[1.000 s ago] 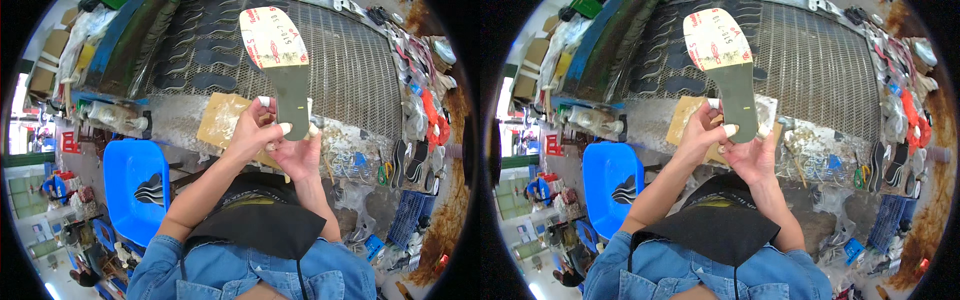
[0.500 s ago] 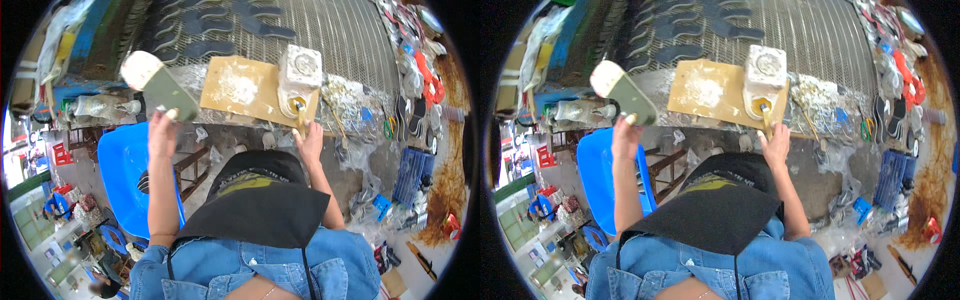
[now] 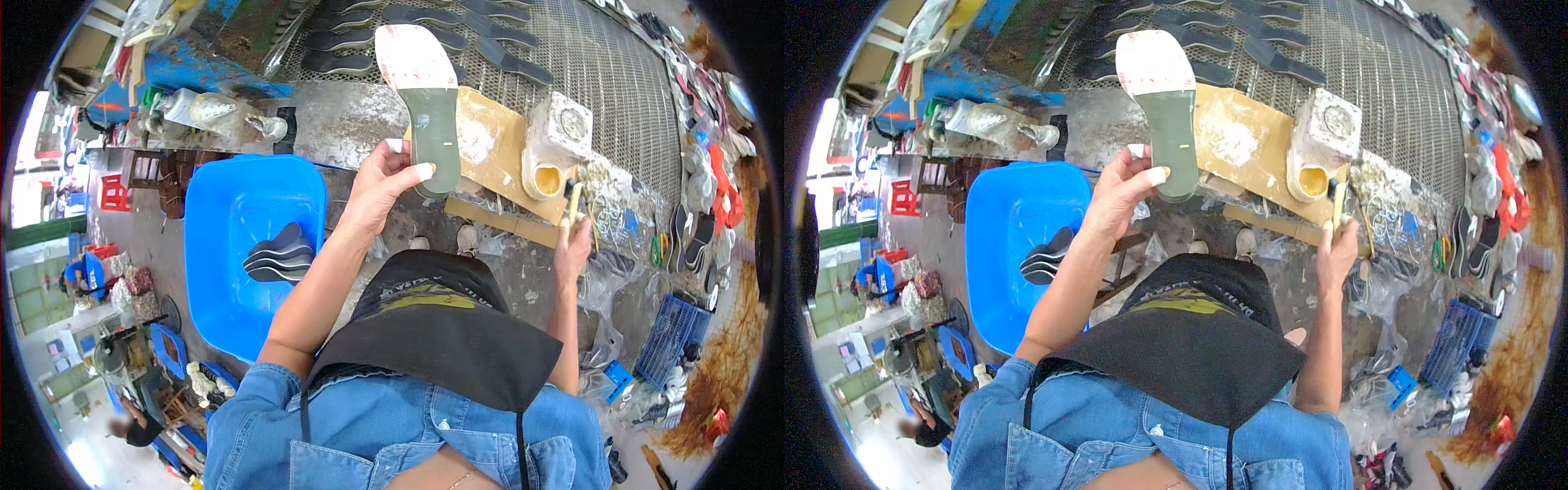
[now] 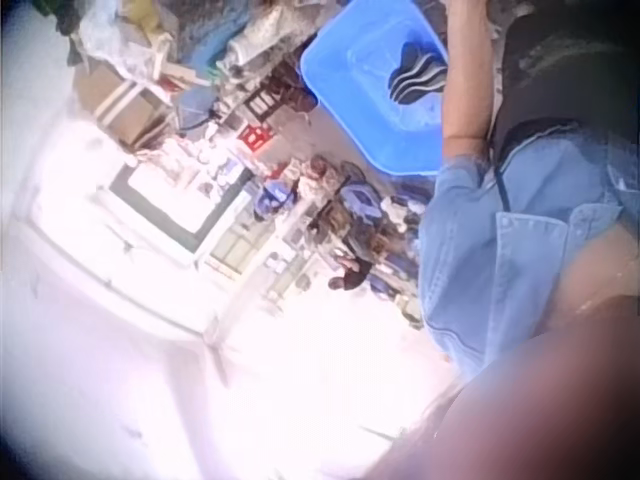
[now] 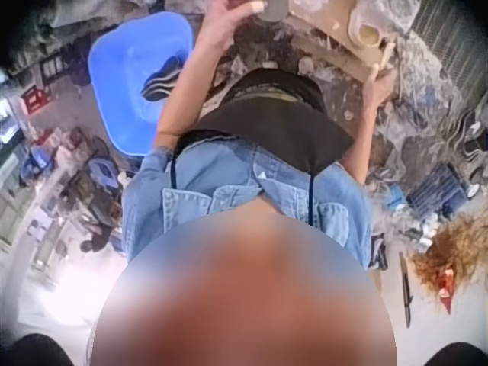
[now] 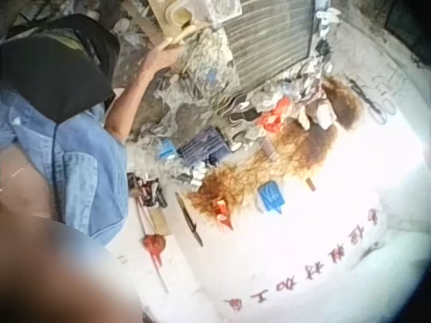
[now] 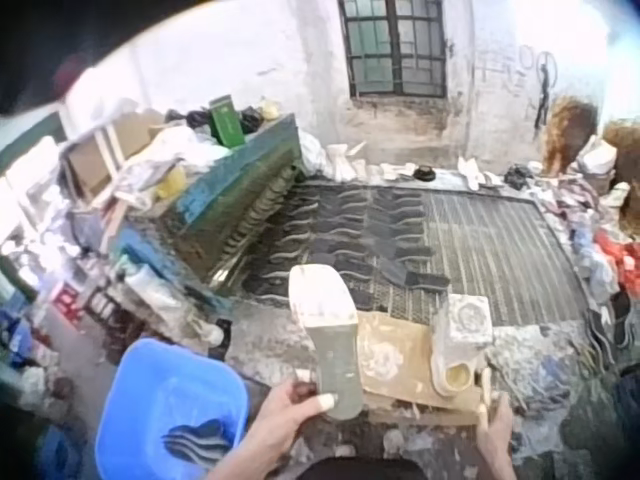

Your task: Applying glue to shoe sole components and placing them onto a conveyor belt for drying or processing.

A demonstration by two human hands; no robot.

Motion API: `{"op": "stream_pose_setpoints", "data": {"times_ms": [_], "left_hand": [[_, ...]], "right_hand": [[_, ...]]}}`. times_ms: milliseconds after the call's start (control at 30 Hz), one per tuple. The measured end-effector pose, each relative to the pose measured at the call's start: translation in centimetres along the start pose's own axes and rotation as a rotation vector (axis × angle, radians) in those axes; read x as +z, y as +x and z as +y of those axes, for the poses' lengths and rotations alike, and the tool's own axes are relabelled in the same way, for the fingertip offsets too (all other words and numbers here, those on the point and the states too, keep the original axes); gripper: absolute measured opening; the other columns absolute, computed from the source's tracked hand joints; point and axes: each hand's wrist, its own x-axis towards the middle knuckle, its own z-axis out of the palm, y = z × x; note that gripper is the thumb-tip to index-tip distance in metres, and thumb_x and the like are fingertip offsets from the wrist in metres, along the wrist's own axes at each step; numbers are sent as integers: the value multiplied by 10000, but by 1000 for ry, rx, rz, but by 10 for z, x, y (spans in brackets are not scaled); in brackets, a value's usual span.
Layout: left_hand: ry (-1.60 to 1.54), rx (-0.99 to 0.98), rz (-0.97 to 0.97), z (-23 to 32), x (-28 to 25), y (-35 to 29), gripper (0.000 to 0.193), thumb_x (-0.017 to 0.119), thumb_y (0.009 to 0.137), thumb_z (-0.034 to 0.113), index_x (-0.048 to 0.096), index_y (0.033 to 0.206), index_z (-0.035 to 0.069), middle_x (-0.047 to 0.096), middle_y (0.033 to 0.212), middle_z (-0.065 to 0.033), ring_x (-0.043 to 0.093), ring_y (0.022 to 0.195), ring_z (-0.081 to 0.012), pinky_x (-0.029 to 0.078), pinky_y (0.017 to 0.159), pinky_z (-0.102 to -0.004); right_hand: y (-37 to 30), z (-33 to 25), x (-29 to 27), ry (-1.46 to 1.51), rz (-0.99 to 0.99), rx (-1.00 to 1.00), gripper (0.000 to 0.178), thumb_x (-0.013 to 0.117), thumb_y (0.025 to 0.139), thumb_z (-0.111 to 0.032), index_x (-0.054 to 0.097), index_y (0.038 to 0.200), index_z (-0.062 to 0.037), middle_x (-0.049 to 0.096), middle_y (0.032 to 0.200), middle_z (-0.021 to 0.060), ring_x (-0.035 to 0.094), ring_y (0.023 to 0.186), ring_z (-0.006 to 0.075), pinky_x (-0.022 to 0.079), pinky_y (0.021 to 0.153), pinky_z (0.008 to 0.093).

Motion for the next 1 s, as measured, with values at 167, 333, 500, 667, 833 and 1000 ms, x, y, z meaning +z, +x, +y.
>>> {"op": "stream_pose_setpoints", "data": {"times_ms": [167, 333, 500, 667, 833, 1000], "left_hand": [[-50, 14, -3, -3, -6, -6, 487, 778, 759, 187, 526, 1157, 64, 645, 1048, -63, 593, 914, -135, 449, 783, -273], [-26, -15, 8, 2, -16, -8, 367, 705, 828, 151, 544, 1153, 93, 637, 1061, -20, 569, 879, -84, 425, 729, -234], [-15, -27, 38, 6, -20, -3, 382, 727, 812, 172, 553, 1142, 95, 633, 1054, -13, 559, 857, -78, 420, 713, -229], [20, -14, 34, 11, -24, -2, 383, 758, 782, 220, 560, 1088, 101, 642, 979, -24, 580, 817, -98, 438, 681, -230], [-11, -12, -49, 21, -24, -5, 413, 753, 778, 207, 552, 1113, 73, 639, 981, -47, 613, 863, -117, 478, 699, -249], [10, -32, -94, 42, -19, -9, 424, 758, 767, 196, 556, 1116, 65, 635, 994, -49, 610, 866, -110, 479, 695, -254]], "right_hand": [[20, -10, -26, -184, -39, -193, 303, 599, 851, -72, 579, 1148, -12, 659, 998, 205, 634, 946, 374, 483, 804, 423], [33, -26, -24, -457, -265, -1, 321, 604, 794, -92, 615, 1115, -88, 675, 983, 181, 642, 893, 387, 498, 785, 482], [46, -8, -5, -508, -285, -109, 302, 593, 787, -78, 628, 1087, -73, 673, 966, 199, 647, 880, 384, 502, 770, 477], [38, -9, -35, -172, -287, 19, 291, 595, 790, -27, 610, 1080, -38, 658, 896, 246, 640, 876, 421, 487, 714, 461], [8, 3, -15, -133, -436, -8, 263, 596, 816, -11, 604, 1078, -35, 643, 819, 233, 667, 788, 335, 489, 679, 397], [16, 15, -8, -1, -268, 25, 259, 631, 816, -22, 613, 1075, -10, 633, 754, 132, 595, 659, 183, 464, 625, 309]]}}
